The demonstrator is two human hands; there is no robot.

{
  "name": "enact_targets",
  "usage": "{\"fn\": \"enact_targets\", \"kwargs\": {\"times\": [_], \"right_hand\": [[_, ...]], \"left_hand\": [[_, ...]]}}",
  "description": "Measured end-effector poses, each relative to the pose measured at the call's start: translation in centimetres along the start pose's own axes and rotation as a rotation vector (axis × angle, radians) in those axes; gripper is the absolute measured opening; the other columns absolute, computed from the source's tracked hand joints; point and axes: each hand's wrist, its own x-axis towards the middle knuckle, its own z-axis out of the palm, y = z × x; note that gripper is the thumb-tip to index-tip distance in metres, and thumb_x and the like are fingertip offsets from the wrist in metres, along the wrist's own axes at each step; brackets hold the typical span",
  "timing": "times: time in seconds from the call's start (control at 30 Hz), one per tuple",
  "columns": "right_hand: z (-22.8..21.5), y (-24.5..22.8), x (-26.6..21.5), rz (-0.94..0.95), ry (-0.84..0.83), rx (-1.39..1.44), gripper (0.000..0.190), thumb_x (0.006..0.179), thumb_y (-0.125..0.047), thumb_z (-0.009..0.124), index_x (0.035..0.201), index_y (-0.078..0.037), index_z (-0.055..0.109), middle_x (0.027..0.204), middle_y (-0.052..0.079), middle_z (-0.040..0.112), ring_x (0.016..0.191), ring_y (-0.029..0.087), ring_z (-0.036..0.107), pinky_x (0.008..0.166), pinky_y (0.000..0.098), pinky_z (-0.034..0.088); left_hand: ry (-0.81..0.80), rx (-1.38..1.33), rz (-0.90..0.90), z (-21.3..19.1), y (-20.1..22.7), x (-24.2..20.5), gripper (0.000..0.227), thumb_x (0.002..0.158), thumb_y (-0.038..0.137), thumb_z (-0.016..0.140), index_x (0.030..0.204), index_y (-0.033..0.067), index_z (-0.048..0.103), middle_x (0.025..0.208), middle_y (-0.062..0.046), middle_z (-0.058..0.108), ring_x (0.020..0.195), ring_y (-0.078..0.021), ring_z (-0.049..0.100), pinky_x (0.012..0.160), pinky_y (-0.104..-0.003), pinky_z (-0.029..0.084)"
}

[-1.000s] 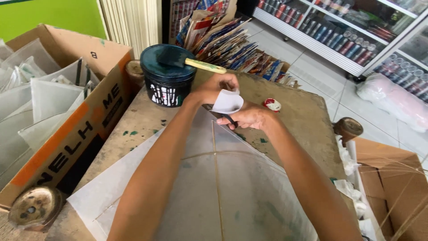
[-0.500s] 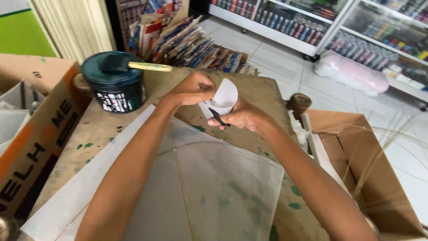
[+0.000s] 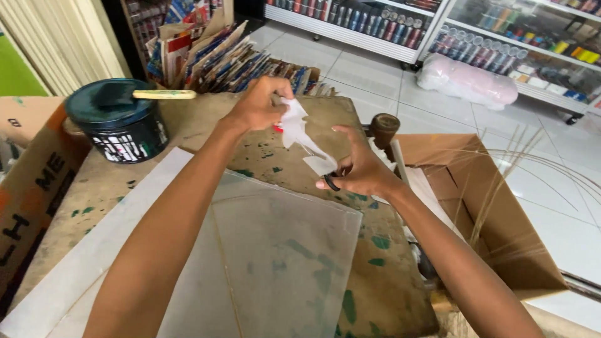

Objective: Trimming the excess paper from a kite frame using scissors to ensure a clean edge.

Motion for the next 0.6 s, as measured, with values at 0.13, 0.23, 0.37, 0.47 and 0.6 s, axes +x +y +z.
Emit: {"fn": "enact_targets", "kwargs": {"times": [0.13, 0.23, 0.37, 0.47, 0.6], "right_hand": [[-1.3, 2.1, -1.3, -0.014, 0.05, 0.033, 0.115, 0.066, -0.018, 0.095, 0.154, -0.028, 0.023, 0.067, 0.005, 0.068, 0.055, 0.016, 0.061, 0.058, 0.0248, 0.048], [-2.2, 2.6, -2.6, -0.081, 0.115, 0.098, 0.11, 0.066, -0.016, 0.095, 0.153, -0.025, 0.028, 0.071, 0.008, 0.07, 0.056, 0.018, 0.063, 0.057, 0.0267, 0.049], [-3.8, 2.9, -3.9, -0.162, 0.358, 0.218, 0.096, 0.076, -0.012, 0.09, 0.149, -0.017, 0.028, 0.077, 0.012, 0.072, 0.062, 0.019, 0.062, 0.061, 0.0255, 0.047], [-4.5, 4.2, -3.8, -0.129, 0.506, 0.177, 0.091, 0.081, -0.017, 0.089, 0.148, -0.017, 0.027, 0.085, 0.01, 0.075, 0.072, 0.017, 0.064, 0.068, 0.0239, 0.048], [-5.4, 7.0, -3.3, -0.058, 0.629, 0.108, 0.093, 0.083, -0.023, 0.089, 0.15, -0.016, 0.025, 0.086, 0.007, 0.076, 0.075, 0.016, 0.067, 0.072, 0.0243, 0.051]], "left_hand": [[0.043, 0.079, -0.016, 2.9, 1.1, 0.5, 0.012, 0.081, 0.004, 0.065, 0.086, 0.0132, 0.071, 0.097, -0.014, 0.072, 0.096, -0.0379, 0.07, 0.081, -0.044, 0.056], [0.028, -0.063, 0.018, 5.6, 2.1, 1.1, 0.013, 0.078, 0.005, 0.067, 0.081, 0.0147, 0.075, 0.087, -0.01, 0.07, 0.074, -0.0192, 0.067, 0.068, -0.035, 0.055], [-0.039, -0.357, -0.048, 8.7, 6.1, 0.7, 0.03, 0.064, 0.012, 0.089, 0.091, 0.0052, 0.077, 0.088, -0.018, 0.067, 0.077, -0.0215, 0.067, 0.071, -0.034, 0.056], [-0.101, -0.507, -0.026, 12.5, 6.8, 1.0, 0.035, 0.063, 0.009, 0.09, 0.095, 0.0025, 0.077, 0.086, -0.013, 0.067, 0.076, -0.0143, 0.064, 0.068, -0.026, 0.056], [-0.068, -0.571, 0.025, 19.3, 6.1, 1.9, 0.025, 0.075, 0.012, 0.088, 0.09, -0.0019, 0.074, 0.086, -0.019, 0.07, 0.074, -0.0171, 0.066, 0.061, -0.035, 0.057]]}}
